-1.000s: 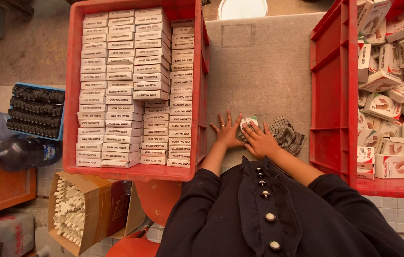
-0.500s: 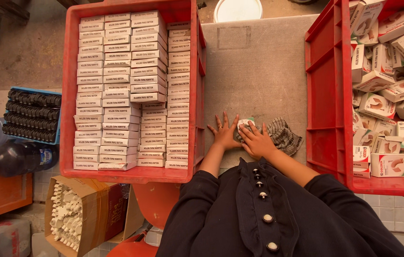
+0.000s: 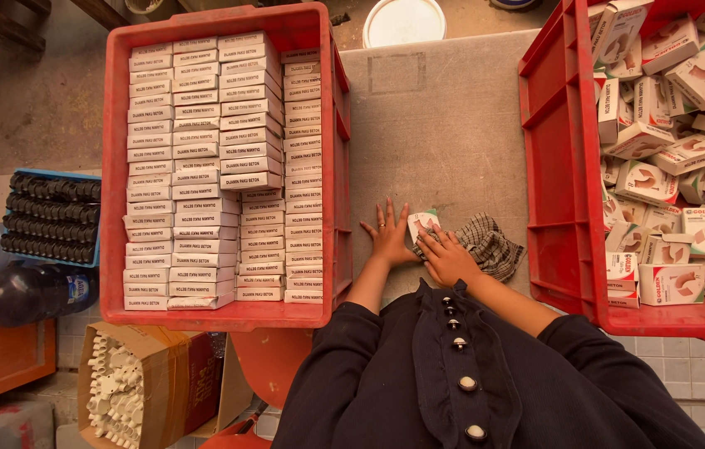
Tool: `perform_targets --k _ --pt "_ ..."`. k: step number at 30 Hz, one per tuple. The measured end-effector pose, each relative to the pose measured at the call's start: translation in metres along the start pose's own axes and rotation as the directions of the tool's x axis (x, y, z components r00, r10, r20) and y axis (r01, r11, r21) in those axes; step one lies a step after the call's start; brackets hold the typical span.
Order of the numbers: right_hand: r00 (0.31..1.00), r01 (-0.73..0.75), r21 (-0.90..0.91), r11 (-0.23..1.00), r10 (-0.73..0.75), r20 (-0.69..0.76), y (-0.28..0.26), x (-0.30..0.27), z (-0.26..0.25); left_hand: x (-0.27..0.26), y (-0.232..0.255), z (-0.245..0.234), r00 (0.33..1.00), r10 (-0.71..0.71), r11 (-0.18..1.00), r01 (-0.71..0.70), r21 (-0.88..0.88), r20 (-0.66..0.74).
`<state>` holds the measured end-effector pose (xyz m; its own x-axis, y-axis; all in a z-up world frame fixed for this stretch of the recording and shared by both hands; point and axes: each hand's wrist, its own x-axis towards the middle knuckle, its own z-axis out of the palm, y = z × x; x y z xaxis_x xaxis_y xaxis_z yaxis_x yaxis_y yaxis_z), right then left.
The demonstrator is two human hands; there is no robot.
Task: The person repeatedly wipes small white boxes with a checkered cloth on a table surface and then stacks them into a red crate. The task involves picking up boxes from a pile, wiping them, and placing them in an organized stack.
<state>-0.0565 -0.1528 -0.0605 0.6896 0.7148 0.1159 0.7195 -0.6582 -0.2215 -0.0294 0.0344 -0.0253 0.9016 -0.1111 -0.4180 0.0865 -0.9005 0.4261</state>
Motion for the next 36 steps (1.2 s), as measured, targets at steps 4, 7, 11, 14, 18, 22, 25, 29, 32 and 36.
perform_targets --k 4,7,11,14,18,22,25,29,32,36 --pt "0.997 0.081 0.020 0.997 -0.081 0.006 0.016 0.029 -0.016 -0.002 -0.004 -0.001 0.998 -0.023 0.998 0.020 -0.057 -0.065" --pt "0.987 0.009 0.074 0.997 -0.021 0.158 0.027 0.046 -0.025 -0.003 -0.004 -0.003 0.996 -0.027 0.995 0.018 -0.095 -0.090" --pt "0.966 -0.198 0.165 0.966 0.163 0.201 0.043 0.046 -0.017 0.005 -0.004 0.001 0.993 0.008 0.991 -0.023 -0.129 -0.119" --pt "0.951 -0.289 0.286 0.914 0.239 0.196 0.049 0.031 -0.006 0.015 -0.003 0.003 0.989 0.075 0.974 -0.100 -0.202 -0.126" --pt "0.887 -0.460 0.498 0.735 0.352 0.298 0.026 0.018 -0.046 0.013 0.017 -0.009 0.967 0.221 0.950 -0.242 -0.197 -0.123" --pt "0.873 -0.485 0.491 0.723 0.427 0.234 0.045 -0.005 0.006 0.014 0.025 -0.015 0.958 0.264 0.938 -0.282 -0.203 -0.111" --pt "0.811 -0.535 0.520 0.665 0.577 0.097 0.044 -0.008 -0.012 0.010 0.028 -0.021 0.967 0.238 0.927 -0.255 -0.275 -0.094" --pt "0.885 -0.321 0.442 0.837 0.432 -0.175 0.029 0.007 -0.052 0.007 0.026 -0.023 0.968 0.214 0.876 -0.250 -0.412 -0.134" --pt "0.951 -0.106 0.161 0.981 0.147 -0.272 0.018 0.015 -0.042 0.009 0.023 -0.021 0.969 0.239 0.873 -0.245 -0.422 -0.067" --pt "0.976 -0.098 -0.006 0.995 0.095 -0.196 0.022 0.034 -0.030 0.008 0.022 -0.024 0.974 0.226 0.899 -0.210 -0.384 -0.003"
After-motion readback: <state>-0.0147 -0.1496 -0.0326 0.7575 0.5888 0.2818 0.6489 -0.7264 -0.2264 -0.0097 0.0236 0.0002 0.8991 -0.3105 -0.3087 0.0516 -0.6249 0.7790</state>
